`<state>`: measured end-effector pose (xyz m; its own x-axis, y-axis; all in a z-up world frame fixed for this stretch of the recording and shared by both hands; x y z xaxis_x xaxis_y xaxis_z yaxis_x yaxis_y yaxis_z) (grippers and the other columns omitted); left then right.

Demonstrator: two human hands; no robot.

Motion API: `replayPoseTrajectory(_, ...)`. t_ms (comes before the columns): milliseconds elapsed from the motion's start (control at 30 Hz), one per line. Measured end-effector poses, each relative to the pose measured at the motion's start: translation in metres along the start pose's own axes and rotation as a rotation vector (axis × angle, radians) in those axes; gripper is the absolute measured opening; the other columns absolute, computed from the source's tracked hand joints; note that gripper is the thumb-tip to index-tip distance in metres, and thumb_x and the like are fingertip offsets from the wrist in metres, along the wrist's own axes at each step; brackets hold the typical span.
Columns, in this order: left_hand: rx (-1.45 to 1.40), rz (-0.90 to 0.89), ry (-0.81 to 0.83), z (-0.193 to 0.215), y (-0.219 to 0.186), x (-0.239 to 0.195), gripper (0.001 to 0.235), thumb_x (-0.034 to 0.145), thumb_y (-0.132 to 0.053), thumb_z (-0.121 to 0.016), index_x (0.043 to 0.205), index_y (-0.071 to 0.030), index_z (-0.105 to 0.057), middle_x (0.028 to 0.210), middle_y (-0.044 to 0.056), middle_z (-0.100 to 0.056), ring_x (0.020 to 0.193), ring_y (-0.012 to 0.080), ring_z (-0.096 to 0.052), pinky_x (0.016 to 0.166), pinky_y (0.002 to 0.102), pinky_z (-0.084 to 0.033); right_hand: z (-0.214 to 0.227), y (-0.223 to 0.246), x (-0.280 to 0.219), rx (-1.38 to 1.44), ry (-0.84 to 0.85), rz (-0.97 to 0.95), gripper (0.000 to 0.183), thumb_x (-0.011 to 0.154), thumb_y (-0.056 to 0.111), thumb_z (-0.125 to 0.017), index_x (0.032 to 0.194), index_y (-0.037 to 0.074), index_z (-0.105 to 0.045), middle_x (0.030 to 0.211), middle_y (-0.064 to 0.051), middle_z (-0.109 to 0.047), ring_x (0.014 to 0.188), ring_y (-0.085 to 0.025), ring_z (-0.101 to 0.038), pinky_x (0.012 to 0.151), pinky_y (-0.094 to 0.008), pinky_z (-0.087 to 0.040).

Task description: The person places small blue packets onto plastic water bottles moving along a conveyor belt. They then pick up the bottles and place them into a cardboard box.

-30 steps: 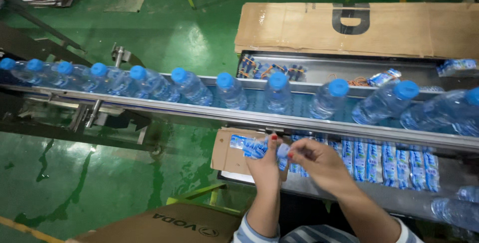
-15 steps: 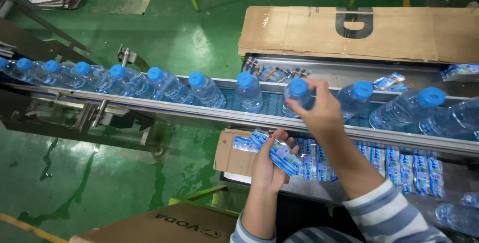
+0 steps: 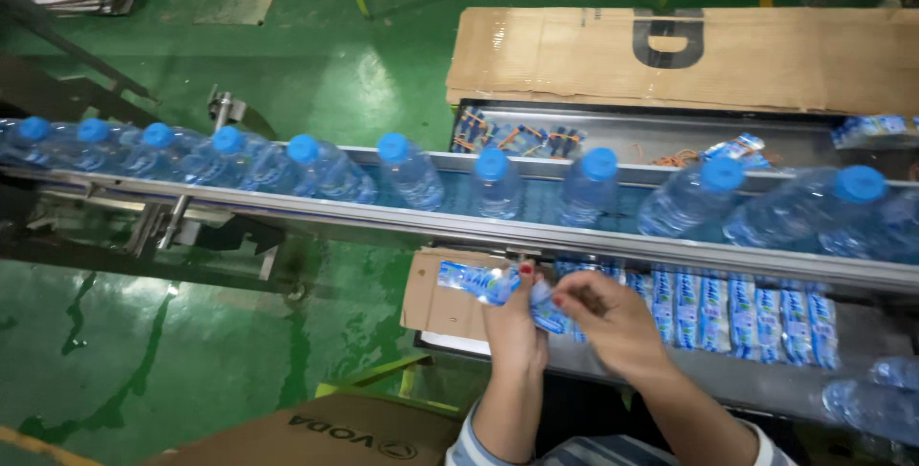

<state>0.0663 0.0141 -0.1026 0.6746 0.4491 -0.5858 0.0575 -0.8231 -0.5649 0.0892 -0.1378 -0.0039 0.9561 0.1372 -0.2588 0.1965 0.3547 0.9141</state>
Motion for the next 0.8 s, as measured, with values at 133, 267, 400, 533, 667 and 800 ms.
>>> replayPoseTrajectory(133, -0.012, 0.319, 0.225, -0.031, 0.023, -0.026, 0.036, 0.094, -0.022, -0.067, 0.121, 0.002, -0.069, 0.101, 0.015, -0.07, 0.08, 0.0252, -0.063, 0.076, 0.039, -0.052, 0.073, -0.084, 0.018, 0.308, -0.24, 0.01, 0.013, 0.094, 0.003, -0.067, 0.102, 0.009, -0.074, 0.095, -0.004, -0.075, 0.087, -0.017, -0.069, 0.083, -0.031, -0.054)
replayPoseTrajectory(267, -0.048, 0.541, 0.314, -0.045, 0.03, -0.041, 0.045, 0.096, -0.02, -0.049, 0.132, 0.003, -0.064, 0.119, 0.016, -0.064, 0.1, 0.0241, -0.06, 0.096, 0.045, -0.055, 0.177, 0.064, -0.03, -0.463, -0.745, 0.346, 0.03, 0.118, 0.021, -0.053, 0.096, 0.007, -0.067, 0.095, -0.007, -0.066, 0.084, -0.024, -0.056, 0.075, -0.04, -0.039)
replayPoseTrajectory(400, 0.034, 0.476, 0.299, -0.054, 0.019, -0.045, 0.044, 0.102, -0.02, -0.055, 0.137, 0.006, -0.062, 0.126, 0.017, -0.067, 0.113, 0.0263, -0.063, 0.101, 0.052, -0.056, 0.207, 0.092, -0.047, -0.588, -0.957, 0.803, 0.026, 0.124, 0.004, -0.06, 0.106, -0.01, -0.071, 0.104, -0.024, -0.068, 0.098, -0.04, -0.062, 0.091, -0.049, -0.046)
replayPoseTrajectory(533, 0.074, 0.432, 0.253, -0.046, 0.008, -0.044, 0.042, 0.098, -0.022, -0.063, 0.131, 0.004, -0.067, 0.114, 0.015, -0.065, 0.102, 0.0256, -0.063, 0.088, 0.048, -0.061, 0.244, 0.06, -0.046, -0.514, -0.968, 0.743, 0.015, 0.122, -0.018, -0.058, 0.109, -0.011, -0.063, 0.11, -0.023, -0.063, 0.104, -0.037, -0.059, 0.099, -0.046, -0.046)
replayPoseTrajectory(667, 0.135, 0.436, 0.193, -0.055, -0.001, -0.054, 0.048, 0.092, -0.024, -0.067, 0.131, 0.004, -0.069, 0.134, 0.015, -0.06, 0.102, 0.0263, -0.061, 0.081, 0.047, -0.063, 0.174, 0.099, -0.021, -0.611, -0.749, 0.815, 0.022, 0.095, -0.011, -0.083, 0.086, -0.005, -0.064, 0.125, -0.03, -0.073, 0.116, -0.038, -0.07, 0.103, -0.046, -0.053)
replayPoseTrajectory(800, 0.139, 0.45, 0.208, -0.057, 0.0, -0.06, 0.041, 0.094, -0.022, -0.068, 0.126, 0.003, -0.072, 0.125, 0.016, -0.058, 0.101, 0.0297, -0.06, 0.081, 0.046, -0.062, 0.154, 0.066, 0.013, -0.456, -0.723, 0.464, 0.059, 0.083, 0.012, -0.091, 0.125, -0.007, -0.054, 0.116, -0.021, -0.062, 0.103, -0.033, -0.063, 0.093, -0.039, -0.052)
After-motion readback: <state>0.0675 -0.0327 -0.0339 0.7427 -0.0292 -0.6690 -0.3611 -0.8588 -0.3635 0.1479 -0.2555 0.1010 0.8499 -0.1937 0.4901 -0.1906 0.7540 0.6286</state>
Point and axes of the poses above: each hand's wrist, its own x-axis towards the middle knuckle, its own z-axis out of the back of the hand, y = z × x, the point moved 10 cm from there along x, towards the middle knuckle
